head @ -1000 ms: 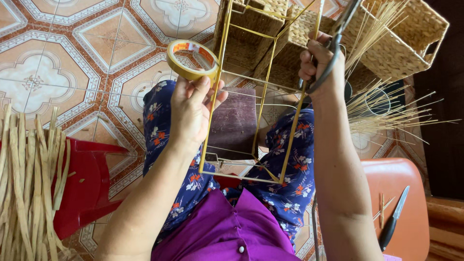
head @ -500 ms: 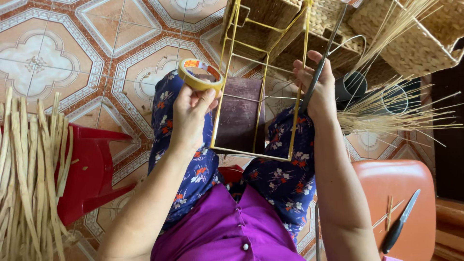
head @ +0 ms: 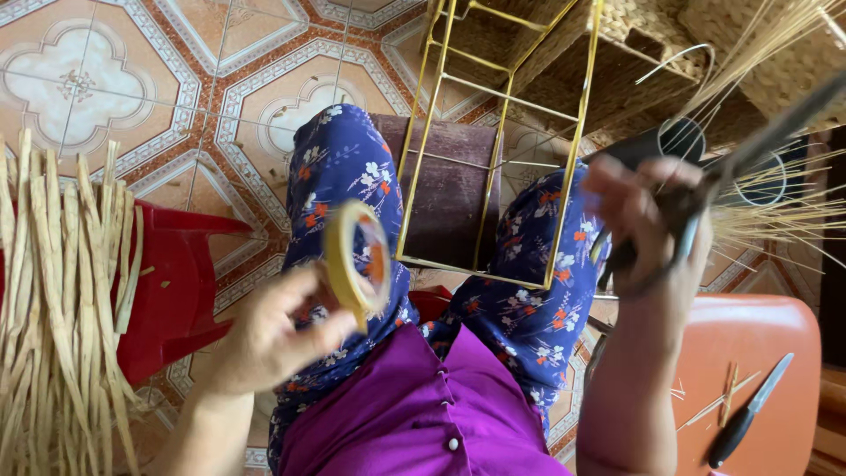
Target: The person wraps yellow tape around the edges of a wire basket frame to cover the metal. They use scissors to cut the tape and continue wrapping it around the frame's perimeter.
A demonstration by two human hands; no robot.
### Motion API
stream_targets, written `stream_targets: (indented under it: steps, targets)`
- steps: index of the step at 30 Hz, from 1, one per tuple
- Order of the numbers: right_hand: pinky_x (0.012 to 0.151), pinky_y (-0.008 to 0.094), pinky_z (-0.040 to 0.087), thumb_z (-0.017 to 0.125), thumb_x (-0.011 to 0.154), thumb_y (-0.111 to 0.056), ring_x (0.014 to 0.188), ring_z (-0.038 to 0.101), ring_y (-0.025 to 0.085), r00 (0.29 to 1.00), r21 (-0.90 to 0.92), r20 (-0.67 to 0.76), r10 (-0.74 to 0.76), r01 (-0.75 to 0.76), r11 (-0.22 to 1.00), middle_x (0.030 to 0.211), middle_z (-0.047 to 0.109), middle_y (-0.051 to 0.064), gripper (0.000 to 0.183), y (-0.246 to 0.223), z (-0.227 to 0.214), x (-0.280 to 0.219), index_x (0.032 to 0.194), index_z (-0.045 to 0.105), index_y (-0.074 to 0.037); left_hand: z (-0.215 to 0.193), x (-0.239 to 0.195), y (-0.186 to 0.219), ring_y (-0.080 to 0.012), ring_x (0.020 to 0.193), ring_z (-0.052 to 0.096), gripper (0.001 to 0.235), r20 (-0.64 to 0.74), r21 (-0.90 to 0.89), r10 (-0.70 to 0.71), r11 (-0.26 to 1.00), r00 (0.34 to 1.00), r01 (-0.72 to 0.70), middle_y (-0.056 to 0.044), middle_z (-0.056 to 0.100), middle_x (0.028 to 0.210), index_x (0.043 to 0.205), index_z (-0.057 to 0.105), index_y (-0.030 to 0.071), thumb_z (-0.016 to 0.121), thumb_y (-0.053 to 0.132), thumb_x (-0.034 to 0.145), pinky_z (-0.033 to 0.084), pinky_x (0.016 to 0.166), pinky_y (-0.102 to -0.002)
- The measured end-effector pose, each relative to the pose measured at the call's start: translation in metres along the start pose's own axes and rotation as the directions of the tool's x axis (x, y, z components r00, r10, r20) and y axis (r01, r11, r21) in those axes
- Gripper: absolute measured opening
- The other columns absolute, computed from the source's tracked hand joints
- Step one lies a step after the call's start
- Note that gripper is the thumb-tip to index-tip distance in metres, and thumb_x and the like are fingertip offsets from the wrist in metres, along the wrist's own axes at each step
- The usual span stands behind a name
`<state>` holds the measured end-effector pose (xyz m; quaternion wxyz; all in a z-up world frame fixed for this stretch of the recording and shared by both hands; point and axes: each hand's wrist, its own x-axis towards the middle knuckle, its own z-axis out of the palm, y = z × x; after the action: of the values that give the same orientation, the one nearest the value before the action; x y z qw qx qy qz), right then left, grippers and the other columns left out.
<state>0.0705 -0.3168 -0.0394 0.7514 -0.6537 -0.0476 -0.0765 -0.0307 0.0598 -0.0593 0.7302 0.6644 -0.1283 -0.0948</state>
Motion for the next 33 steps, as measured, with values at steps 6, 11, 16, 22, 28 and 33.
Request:
stream_targets:
  steps: [6,11,16,22,28,33]
  targets:
    - [0.117,0.039,0.041,0.078,0.095,-0.039,0.138,0.056,0.030,0.839,0.110,0.502,0.211,-0.304,0.946,0.141,0.059,0.026,0.071,0.021,0.022,-0.106,0.145,0.040,-0.006,0.042,0.004,0.002,-0.0099,0.075,0.067,0.023,0.554,-0.013,0.042,0.999,0.831,-0.041,-0.005,0.069,0.092,0.116,0.071,0.006,0.071,0.006,0.093,0.058,0.068,-0.027]
    - [0.060,0.028,0.052,0.080,0.092,-0.036,0.065,0.067,0.018,0.902,0.146,0.396,0.169,-0.244,0.959,0.080,0.069,0.014,0.058,0.047,0.014,-0.116,0.130,0.054,-0.001,0.034,0.029,0.001,-0.0113,0.057,0.066,0.036,0.248,0.538,0.001,0.832,0.969,-0.139,0.001,0.065,0.070,0.121,0.060,0.006,0.070,-0.001,0.087,0.059,0.050,-0.026]
    - [0.062,0.036,0.051,0.076,0.099,-0.036,0.054,0.056,0.014,0.972,0.227,0.236,0.020,-0.075,0.971,0.064,0.057,0.003,0.041,0.046,0.015,-0.104,0.118,0.055,-0.006,-0.005,0.048,0.005,-0.0128,0.074,0.070,0.027,-0.057,0.744,0.248,0.656,0.967,-0.125,-0.003,0.070,0.080,0.111,0.057,0.006,0.073,0.008,0.090,0.058,0.066,-0.027]
    - [0.057,0.035,0.041,0.071,0.102,-0.028,0.051,0.048,0.014,0.954,0.503,0.297,0.046,-0.197,0.841,0.062,0.051,0.001,0.034,0.049,0.036,-0.090,0.120,0.051,-0.008,0.023,0.039,-0.012,-0.0085,0.060,0.070,0.021,-0.142,0.375,-0.248,0.882,0.958,0.284,0.000,0.081,0.084,0.108,0.076,0.010,0.068,0.025,0.096,0.055,0.052,-0.028]
    - [0.057,0.033,0.039,0.066,0.105,-0.030,0.050,0.045,0.013,0.951,0.536,0.298,0.087,-0.242,0.809,0.058,0.048,-0.001,0.032,0.057,0.042,-0.091,0.121,0.048,-0.009,0.049,0.033,-0.024,-0.0086,0.077,0.073,0.042,0.123,-0.153,-0.303,0.935,0.945,0.320,-0.004,0.075,0.094,0.124,0.071,0.004,0.052,0.036,0.104,0.062,0.069,-0.023]
    - [0.058,0.032,0.038,0.064,0.107,-0.030,0.051,0.043,0.012,0.956,0.546,0.284,0.067,-0.219,0.809,0.059,0.049,-0.002,0.029,0.058,0.040,-0.093,0.121,0.048,-0.010,0.053,0.030,-0.031,-0.0096,0.082,0.074,0.034,0.093,-0.258,-0.336,0.901,0.937,0.349,-0.006,0.076,0.094,0.119,0.072,-0.001,0.059,0.026,0.102,0.064,0.075,-0.025]
